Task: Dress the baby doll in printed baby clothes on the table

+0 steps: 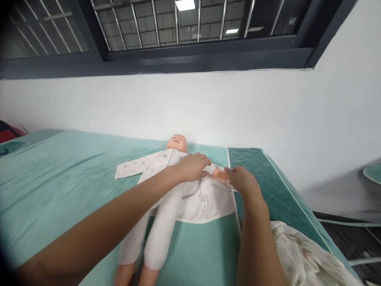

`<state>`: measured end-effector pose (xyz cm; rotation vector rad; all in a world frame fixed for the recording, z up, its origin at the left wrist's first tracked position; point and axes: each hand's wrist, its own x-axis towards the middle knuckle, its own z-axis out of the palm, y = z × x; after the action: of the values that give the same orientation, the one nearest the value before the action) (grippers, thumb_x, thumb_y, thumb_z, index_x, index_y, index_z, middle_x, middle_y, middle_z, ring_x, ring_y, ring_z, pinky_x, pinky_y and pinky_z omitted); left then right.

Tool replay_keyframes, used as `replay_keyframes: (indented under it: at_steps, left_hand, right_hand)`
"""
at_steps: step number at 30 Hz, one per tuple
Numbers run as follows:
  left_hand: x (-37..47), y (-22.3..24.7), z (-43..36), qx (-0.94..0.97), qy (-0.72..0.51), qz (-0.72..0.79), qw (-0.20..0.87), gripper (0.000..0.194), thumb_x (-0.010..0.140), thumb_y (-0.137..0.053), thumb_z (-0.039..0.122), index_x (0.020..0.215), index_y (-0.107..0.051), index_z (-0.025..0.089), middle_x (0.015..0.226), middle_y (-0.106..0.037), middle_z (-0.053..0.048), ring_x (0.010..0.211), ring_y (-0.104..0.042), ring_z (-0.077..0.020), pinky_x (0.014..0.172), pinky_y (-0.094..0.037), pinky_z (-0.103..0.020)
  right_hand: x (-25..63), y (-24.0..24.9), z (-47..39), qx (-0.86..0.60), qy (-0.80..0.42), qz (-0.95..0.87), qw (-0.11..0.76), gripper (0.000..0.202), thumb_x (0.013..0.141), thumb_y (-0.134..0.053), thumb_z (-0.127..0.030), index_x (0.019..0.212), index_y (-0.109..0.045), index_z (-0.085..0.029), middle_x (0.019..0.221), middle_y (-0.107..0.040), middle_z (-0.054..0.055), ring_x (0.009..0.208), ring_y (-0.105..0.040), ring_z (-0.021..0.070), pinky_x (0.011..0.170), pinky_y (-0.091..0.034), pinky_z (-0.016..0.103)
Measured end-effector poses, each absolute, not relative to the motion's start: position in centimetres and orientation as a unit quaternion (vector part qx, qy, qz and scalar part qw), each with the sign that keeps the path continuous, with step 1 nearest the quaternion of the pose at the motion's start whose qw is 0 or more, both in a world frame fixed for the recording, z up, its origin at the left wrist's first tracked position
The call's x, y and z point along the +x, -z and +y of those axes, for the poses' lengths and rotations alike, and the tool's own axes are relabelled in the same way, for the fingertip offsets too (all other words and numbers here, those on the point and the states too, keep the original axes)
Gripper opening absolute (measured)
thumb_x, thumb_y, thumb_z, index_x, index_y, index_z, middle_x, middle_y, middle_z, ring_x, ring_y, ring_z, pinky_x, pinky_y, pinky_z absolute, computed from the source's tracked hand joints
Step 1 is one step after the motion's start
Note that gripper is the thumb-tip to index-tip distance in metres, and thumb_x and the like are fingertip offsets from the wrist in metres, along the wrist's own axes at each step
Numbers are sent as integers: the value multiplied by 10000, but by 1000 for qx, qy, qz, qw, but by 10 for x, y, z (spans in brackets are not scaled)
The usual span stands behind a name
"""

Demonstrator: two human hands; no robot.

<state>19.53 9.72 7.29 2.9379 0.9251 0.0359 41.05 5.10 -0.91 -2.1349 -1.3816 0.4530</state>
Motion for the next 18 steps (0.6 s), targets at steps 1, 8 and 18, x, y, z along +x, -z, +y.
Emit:
replay_keyframes:
  at_steps: [1,8,18]
  left_hand:
    - [206,-70,101,953,18,300,41,334,884,-526,341,1184,-578,202,1223,-620,-97,1159,-529,-289,903,-458,-434]
    - [245,-53,128,942,119,314,25,304,787,-613,261,1087,-579,222,1152,-658,-99,1074,-600,-270,879,-470,-410]
    - [209,-61,154,963,30,269,3,339,721,-589,258,1055,-533,229,1039,-645,-72,865,-637,-248,668,-468,-344]
  right_hand:
    - [409,4,50,-800,-169,-509,267,389,814,-514,-580,705,-593,-216,638,-678,77,568,-610,224,555,-395,324]
    - [432,7,47,-776,-246,-458,359,151,763,-550,-354,778,-609,-216,722,-715,86,606,-651,213,539,-432,303]
    - [416,18,61,-759,-291,-463,354,99,689,-573,-252,709,-658,-206,713,-708,91,651,-673,229,615,-488,330]
